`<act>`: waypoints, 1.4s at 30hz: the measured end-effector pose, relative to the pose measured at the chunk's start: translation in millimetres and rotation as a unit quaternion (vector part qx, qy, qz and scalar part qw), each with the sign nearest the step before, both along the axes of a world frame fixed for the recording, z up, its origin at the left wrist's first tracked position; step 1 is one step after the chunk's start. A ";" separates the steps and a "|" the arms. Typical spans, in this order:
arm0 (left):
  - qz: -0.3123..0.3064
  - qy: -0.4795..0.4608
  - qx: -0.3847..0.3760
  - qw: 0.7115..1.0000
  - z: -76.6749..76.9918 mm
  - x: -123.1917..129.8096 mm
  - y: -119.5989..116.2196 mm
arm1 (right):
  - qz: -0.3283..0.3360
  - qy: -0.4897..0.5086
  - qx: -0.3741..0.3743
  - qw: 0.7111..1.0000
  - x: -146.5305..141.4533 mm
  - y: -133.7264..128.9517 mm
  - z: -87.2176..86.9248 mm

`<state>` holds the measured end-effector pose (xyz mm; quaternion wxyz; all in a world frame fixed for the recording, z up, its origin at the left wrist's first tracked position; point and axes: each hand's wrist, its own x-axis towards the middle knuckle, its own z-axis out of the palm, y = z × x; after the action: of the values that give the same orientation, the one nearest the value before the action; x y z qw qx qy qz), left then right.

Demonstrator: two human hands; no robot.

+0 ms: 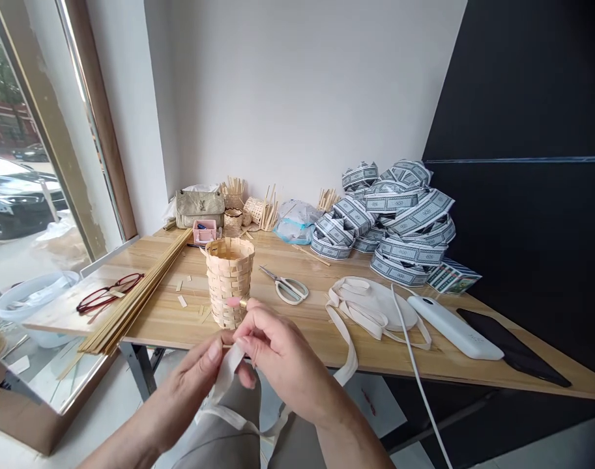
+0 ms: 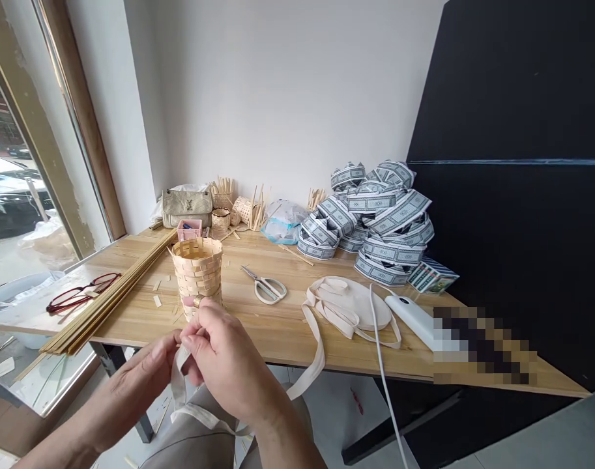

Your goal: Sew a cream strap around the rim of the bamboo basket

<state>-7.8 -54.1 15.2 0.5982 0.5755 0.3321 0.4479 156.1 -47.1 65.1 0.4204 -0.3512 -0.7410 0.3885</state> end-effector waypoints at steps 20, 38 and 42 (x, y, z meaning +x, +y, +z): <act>0.072 0.176 0.137 0.972 129.2 -40.5 84.5 | -0.113 0.042 0.081 0.989 14.0 103.3 40.6; 0.094 0.196 0.144 0.965 110.9 -21.9 86.7 | 0.004 -0.129 0.170 0.977 26.0 137.2 51.5; 0.086 0.211 0.164 0.960 106.0 -26.1 94.9 | 0.022 -0.156 0.186 0.970 27.4 140.1 47.9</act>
<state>-33.9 40.7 121.2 0.3711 0.7166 0.4205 0.4146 183.5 93.0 113.0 0.3488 -0.3066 -0.8643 0.1933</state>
